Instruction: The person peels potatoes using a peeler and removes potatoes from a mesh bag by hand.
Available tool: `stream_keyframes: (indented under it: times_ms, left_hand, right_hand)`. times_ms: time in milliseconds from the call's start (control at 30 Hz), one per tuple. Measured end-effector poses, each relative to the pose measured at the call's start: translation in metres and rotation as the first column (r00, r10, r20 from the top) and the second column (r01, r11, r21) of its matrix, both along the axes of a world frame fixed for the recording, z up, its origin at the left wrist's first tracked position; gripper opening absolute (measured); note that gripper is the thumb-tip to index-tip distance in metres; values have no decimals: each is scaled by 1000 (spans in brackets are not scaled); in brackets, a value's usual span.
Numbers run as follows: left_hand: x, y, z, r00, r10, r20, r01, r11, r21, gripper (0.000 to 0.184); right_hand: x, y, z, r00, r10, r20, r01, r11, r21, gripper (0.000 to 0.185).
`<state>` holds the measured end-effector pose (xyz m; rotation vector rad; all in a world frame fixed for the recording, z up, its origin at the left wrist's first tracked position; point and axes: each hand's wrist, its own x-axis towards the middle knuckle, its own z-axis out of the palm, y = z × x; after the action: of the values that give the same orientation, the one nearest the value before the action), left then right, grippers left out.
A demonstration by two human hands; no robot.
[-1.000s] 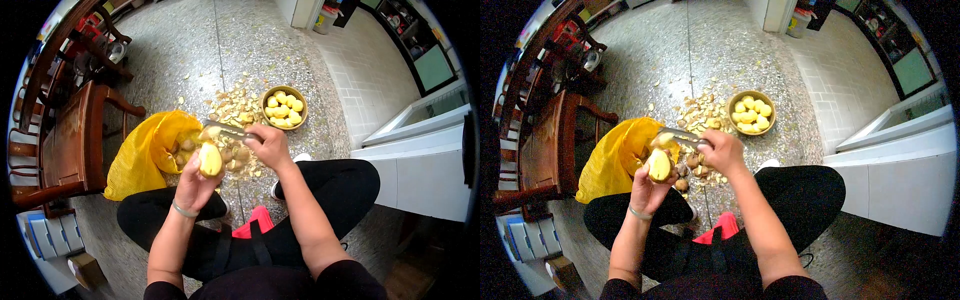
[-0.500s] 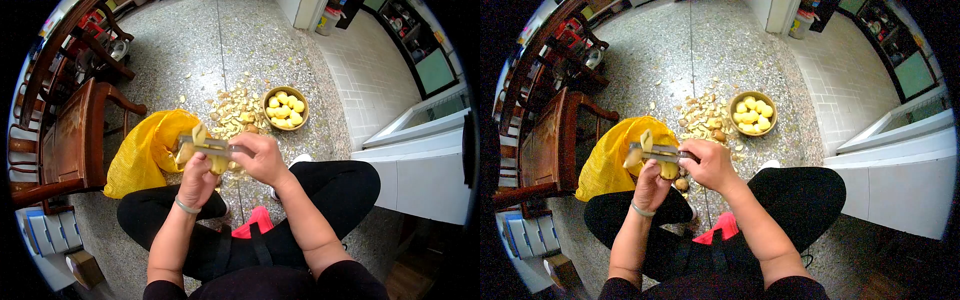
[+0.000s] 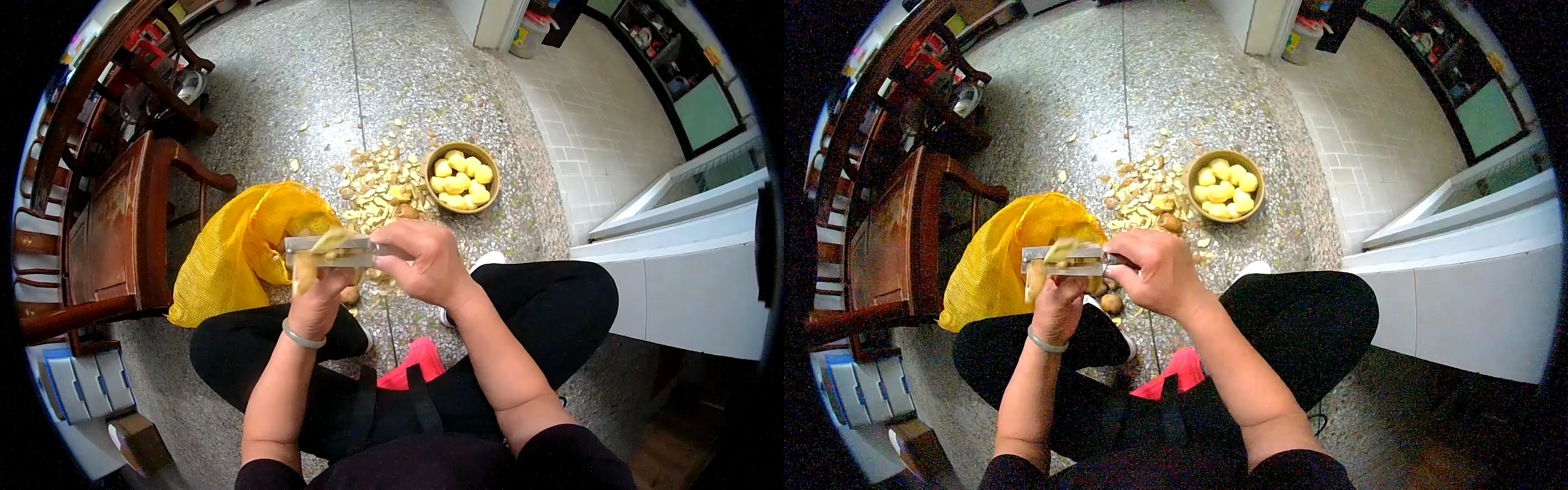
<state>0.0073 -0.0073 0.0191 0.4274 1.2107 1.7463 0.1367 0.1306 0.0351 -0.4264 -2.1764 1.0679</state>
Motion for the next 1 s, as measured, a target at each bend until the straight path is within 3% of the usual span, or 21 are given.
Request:
stream_keyframes:
  times_ms: [33, 100, 133, 233, 333, 400, 433, 467, 500, 567, 600, 700, 733, 800, 900, 1000]
  left_hand:
    - [-4, -3, -4, 992, -32, -118, 24, 997, -69, 49]
    - [-4, -3, 7, 993, -29, -113, 25, 999, -32, 49]
    - [-5, -2, 11, 994, -23, -109, 24, 1000, 8, 50]
    - [-10, -3, 8, 990, -18, -137, 20, 1000, 8, 51]
    - [-5, 0, 9, 993, 1, -115, 1, 1000, 15, 50]
    - [-6, 1, 5, 998, -6, -57, 7, 1000, 6, 48]
    - [-6, 0, 6, 999, -7, -33, 8, 1000, 28, 48]
    - [-5, -2, 8, 999, -10, -35, 11, 1000, 28, 48]
    - [-4, -4, 14, 998, -45, -49, 48, 996, 70, 48]
    - [-8, -4, 21, 993, -73, -92, 83, 989, 121, 51]
    - [-9, -3, 20, 993, -72, -90, 82, 989, 122, 51]
    - [-7, -1, 14, 999, -19, -35, 21, 997, 76, 52]
    - [-7, -1, 14, 999, -18, -34, 21, 997, 75, 52]
    - [-5, -1, 16, 999, -16, -31, 15, 1000, -27, 48]
    - [-9, 0, 12, 1000, 20, 1, -20, 998, 58, 45]
    - [-14, -4, 7, 999, 43, 14, -44, 994, 104, 47]
  right_hand:
    - [1, 5, -8, 1000, -3, 0, 3, 1000, -1, 19]
    - [6, 23, -34, 971, -25, 237, 74, 977, -200, 18]
    - [8, 27, -33, 959, -111, 261, 143, 984, -108, 19]
    - [12, 28, -25, 948, -96, 303, 174, 954, -245, 19]
    - [6, 10, -2, 999, -12, 53, 23, 977, -210, 20]
    - [0, -4, 1, 999, -35, -28, 33, 997, -73, 21]
    - [-3, -5, 0, 998, -46, -37, 43, 995, -94, 21]
    - [-1, 2, -14, 998, -49, -39, 45, 995, -94, 21]
    - [2, 15, -37, 991, -104, 80, 113, 987, -115, 21]
    - [4, 24, -37, 953, -151, 264, 216, 947, -239, 20]
    - [5, 23, -37, 952, -150, 266, 216, 947, -238, 20]
    - [3, 9, -8, 999, -38, 15, 40, 984, -175, 22]
    - [-3, 1, -1, 992, -80, -99, 68, 990, -123, 19]
    - [-6, -6, 7, 992, -19, -126, 27, 998, 59, 21]
    - [-5, 8, -21, 998, -42, -42, 34, 985, -168, 23]
    - [-1, 12, -27, 999, -27, 26, 33, 968, -251, 22]
